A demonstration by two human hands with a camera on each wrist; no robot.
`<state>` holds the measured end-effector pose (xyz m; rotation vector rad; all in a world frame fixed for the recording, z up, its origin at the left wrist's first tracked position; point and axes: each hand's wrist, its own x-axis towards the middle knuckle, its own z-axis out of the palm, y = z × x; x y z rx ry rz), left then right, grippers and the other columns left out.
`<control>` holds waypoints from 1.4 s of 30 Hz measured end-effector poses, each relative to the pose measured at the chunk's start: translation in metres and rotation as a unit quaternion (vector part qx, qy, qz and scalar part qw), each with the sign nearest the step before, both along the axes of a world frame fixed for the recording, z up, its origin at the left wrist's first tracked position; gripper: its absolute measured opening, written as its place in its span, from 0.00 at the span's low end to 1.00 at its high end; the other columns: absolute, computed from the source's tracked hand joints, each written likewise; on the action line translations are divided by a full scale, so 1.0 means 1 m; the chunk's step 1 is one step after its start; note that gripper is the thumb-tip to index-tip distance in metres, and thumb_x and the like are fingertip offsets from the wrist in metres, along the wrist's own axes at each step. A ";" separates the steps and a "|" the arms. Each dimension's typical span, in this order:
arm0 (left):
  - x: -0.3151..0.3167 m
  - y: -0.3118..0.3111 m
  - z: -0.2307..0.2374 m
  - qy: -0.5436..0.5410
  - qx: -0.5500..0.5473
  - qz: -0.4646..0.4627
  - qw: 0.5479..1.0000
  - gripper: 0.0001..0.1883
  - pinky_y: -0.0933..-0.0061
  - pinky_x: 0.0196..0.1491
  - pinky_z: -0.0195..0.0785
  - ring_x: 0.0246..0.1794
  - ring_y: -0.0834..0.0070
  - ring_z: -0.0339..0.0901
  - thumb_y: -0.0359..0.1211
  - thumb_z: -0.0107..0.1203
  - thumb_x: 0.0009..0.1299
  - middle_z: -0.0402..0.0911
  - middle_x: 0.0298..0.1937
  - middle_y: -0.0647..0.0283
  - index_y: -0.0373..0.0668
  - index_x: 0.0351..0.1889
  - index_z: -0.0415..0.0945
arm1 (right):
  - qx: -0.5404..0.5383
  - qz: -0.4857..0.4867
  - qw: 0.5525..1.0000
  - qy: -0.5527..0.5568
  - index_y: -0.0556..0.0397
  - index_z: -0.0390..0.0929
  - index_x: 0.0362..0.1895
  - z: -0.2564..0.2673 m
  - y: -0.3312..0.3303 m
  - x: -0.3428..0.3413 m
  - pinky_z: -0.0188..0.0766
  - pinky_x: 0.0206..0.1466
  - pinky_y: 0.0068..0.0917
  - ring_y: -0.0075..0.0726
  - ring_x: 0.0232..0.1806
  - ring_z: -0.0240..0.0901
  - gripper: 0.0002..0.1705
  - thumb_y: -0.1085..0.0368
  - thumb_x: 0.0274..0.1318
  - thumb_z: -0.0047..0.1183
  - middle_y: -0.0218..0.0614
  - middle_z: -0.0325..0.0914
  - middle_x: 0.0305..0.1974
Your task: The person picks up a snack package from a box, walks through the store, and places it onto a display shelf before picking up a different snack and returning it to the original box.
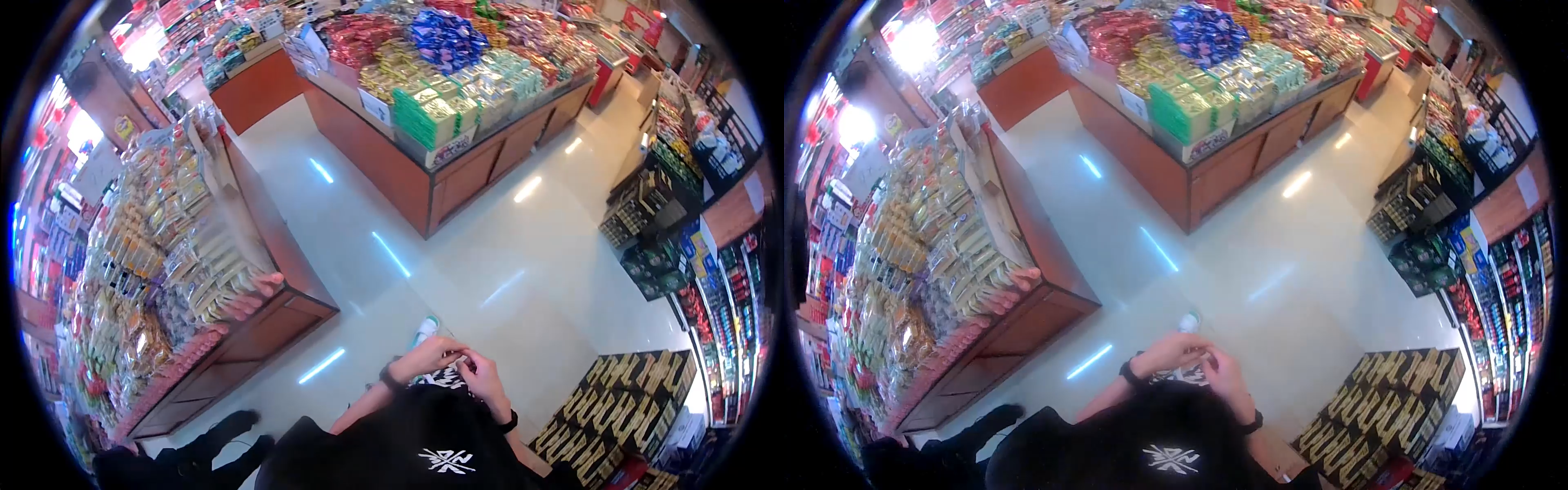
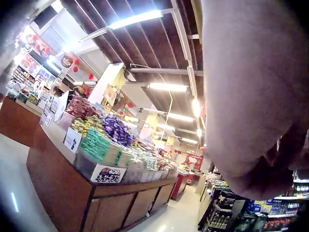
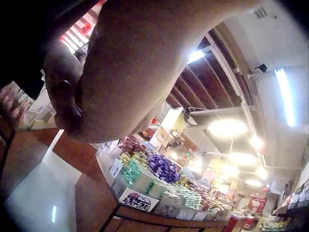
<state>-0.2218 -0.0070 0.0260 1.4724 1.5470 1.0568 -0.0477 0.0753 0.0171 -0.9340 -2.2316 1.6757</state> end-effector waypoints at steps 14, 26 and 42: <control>-0.104 0.045 -0.012 0.011 -0.035 0.099 0.994 0.14 0.61 0.38 0.73 0.33 0.53 0.80 0.31 0.56 0.65 0.82 0.36 0.51 0.42 0.49 0.81 | 0.000 0.114 0.994 0.006 0.61 0.77 0.53 0.005 0.081 -0.125 0.67 0.27 0.23 0.19 0.22 0.68 0.17 0.68 0.61 0.54 0.32 0.75 0.22; -0.143 0.083 -0.022 0.042 0.009 0.177 0.983 0.14 0.66 0.37 0.73 0.31 0.61 0.82 0.31 0.58 0.65 0.83 0.35 0.49 0.43 0.49 0.82 | -0.018 0.133 0.991 0.022 0.62 0.77 0.53 0.000 0.127 -0.179 0.64 0.25 0.22 0.18 0.22 0.65 0.17 0.68 0.61 0.54 0.29 0.71 0.20; -0.216 0.103 -0.023 -0.033 -0.065 0.145 0.987 0.14 0.63 0.41 0.74 0.36 0.53 0.81 0.33 0.58 0.68 0.83 0.38 0.49 0.39 0.48 0.81 | -0.015 0.137 0.990 -0.028 0.61 0.78 0.52 -0.010 0.147 -0.244 0.67 0.26 0.25 0.22 0.21 0.68 0.18 0.66 0.59 0.55 0.34 0.74 0.21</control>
